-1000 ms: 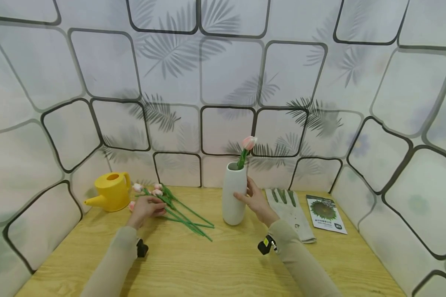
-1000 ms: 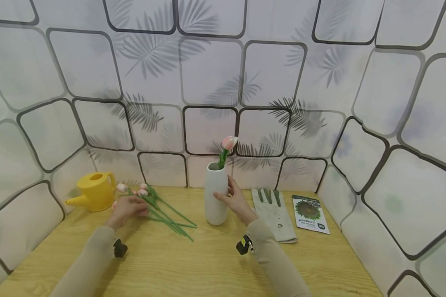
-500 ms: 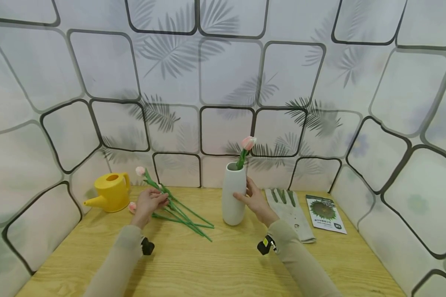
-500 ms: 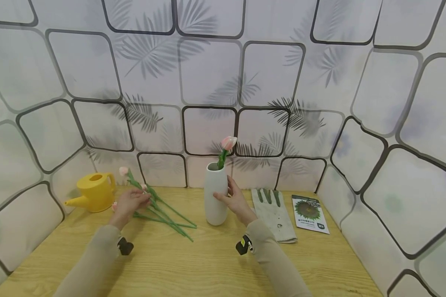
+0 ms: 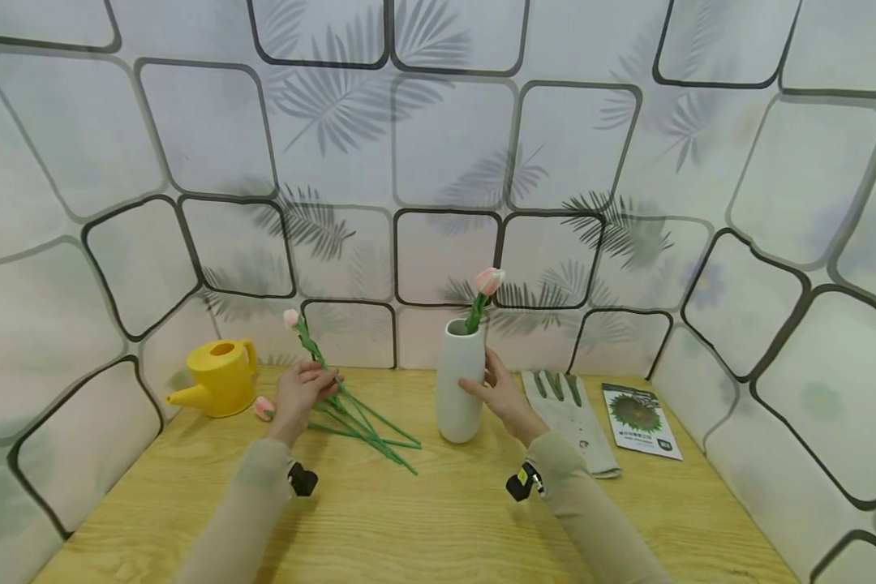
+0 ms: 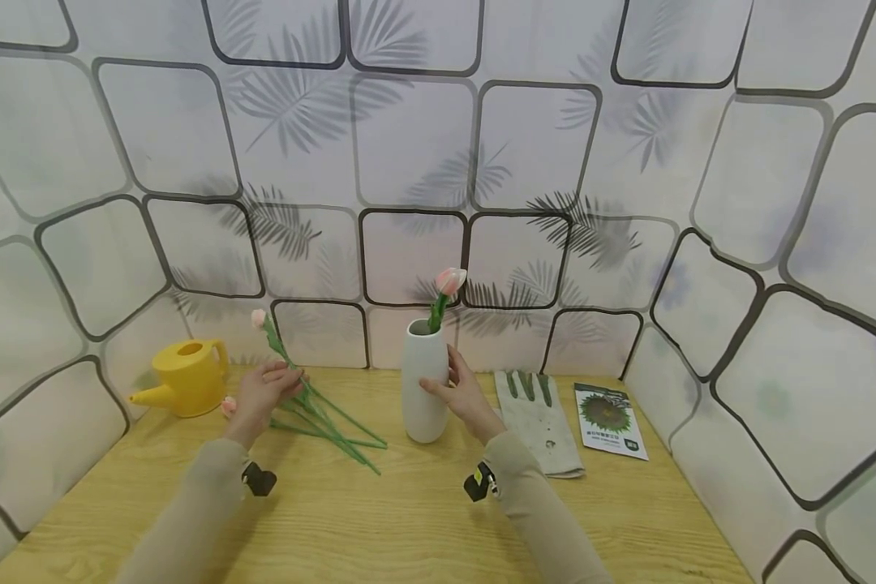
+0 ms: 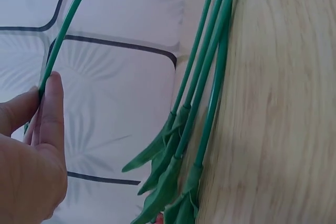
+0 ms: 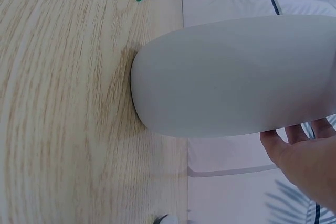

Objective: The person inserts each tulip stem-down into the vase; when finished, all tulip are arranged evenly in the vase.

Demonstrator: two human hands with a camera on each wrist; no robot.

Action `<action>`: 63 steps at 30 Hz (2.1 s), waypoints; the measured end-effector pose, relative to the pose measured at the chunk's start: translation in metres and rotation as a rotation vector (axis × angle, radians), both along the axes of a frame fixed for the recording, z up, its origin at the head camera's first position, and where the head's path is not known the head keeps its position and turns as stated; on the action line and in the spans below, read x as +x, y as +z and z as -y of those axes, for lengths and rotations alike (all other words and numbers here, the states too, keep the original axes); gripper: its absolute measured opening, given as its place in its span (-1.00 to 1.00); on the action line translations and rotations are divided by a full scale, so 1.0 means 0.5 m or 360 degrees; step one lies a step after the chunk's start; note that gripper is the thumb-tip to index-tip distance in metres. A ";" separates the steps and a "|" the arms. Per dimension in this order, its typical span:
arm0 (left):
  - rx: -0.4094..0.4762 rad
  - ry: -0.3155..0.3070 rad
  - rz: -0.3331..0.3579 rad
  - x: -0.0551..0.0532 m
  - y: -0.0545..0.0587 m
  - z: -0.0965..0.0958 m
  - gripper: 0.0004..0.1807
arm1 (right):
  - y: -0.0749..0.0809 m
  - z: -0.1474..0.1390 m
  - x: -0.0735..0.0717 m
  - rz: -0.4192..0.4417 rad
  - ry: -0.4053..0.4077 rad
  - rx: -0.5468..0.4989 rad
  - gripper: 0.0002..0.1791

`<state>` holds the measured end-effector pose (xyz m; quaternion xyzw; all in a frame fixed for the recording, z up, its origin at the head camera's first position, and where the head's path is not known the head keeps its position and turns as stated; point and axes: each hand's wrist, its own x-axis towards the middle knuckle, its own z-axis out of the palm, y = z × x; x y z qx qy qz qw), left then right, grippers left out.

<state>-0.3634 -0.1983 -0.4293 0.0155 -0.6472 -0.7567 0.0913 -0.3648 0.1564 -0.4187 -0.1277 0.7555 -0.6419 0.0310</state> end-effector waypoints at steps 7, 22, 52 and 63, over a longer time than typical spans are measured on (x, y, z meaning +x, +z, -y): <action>0.0146 0.0163 -0.0031 0.003 0.011 -0.019 -0.40 | 0.001 0.003 0.004 -0.0033 -0.0027 -0.0013 -0.07; 0.0254 0.0185 -0.0149 -0.007 0.063 -0.048 -0.60 | -0.005 -0.001 -0.007 0.0024 -0.0004 0.0014 -0.03; 0.0449 0.0265 -0.0635 -0.019 0.185 -0.137 -0.85 | 0.000 0.003 0.003 -0.0019 -0.0026 0.0019 -0.04; 0.0604 0.0323 -0.0717 -0.025 0.214 -0.148 -0.89 | 0.001 0.001 0.005 -0.0010 -0.0021 0.0013 -0.03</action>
